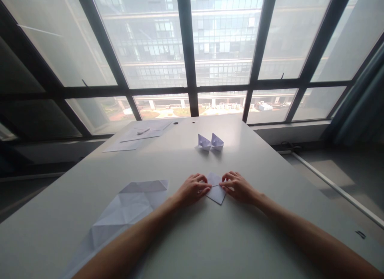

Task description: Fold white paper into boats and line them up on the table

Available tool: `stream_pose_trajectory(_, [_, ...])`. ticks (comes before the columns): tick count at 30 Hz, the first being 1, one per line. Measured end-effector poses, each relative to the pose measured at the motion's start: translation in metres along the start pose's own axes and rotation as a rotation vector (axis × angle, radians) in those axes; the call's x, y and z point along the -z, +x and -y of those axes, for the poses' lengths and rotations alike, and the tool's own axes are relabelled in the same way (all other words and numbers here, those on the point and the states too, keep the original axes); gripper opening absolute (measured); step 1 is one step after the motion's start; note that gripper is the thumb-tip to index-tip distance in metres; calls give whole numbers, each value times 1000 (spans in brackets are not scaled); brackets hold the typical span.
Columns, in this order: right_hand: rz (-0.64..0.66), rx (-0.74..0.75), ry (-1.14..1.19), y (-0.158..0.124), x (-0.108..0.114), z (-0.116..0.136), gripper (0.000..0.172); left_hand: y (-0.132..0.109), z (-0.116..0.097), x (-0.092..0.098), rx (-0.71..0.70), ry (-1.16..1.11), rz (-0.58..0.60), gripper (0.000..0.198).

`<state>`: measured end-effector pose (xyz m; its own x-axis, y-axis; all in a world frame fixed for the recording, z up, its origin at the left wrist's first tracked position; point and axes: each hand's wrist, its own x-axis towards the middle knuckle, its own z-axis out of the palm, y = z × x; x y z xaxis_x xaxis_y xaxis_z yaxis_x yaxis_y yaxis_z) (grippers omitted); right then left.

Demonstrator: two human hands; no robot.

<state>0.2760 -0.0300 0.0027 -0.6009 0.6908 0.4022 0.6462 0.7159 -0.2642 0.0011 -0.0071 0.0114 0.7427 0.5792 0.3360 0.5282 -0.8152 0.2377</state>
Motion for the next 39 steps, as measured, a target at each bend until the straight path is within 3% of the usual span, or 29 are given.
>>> stream_pose_trajectory(10, [-60, -86, 37, -1, -4, -6, 28, 1, 4, -4, 12, -41, -97, 19])
stream_pose_trajectory(17, [-75, -81, 19, -1, -4, -5, 28, 0, 6, -3, 14, -49, -155, 34])
stream_pose_trajectory(30, [-85, -78, 64, -1, -5, -7, 25, 0, 6, -3, 68, -75, -133, 34])
stream_pose_trajectory(34, [-81, -67, 63, -1, -7, -8, 21, -1, 7, -4, 83, -54, -79, 7])
stream_pose_trajectory(37, [-73, -70, 43, -1, -8, -9, 14, -1, 6, -4, 70, -17, -34, 27])
stream_pose_trajectory(39, [-59, -72, 30, -2, -9, -10, 17, -1, 5, -4, 64, -13, -9, 30])
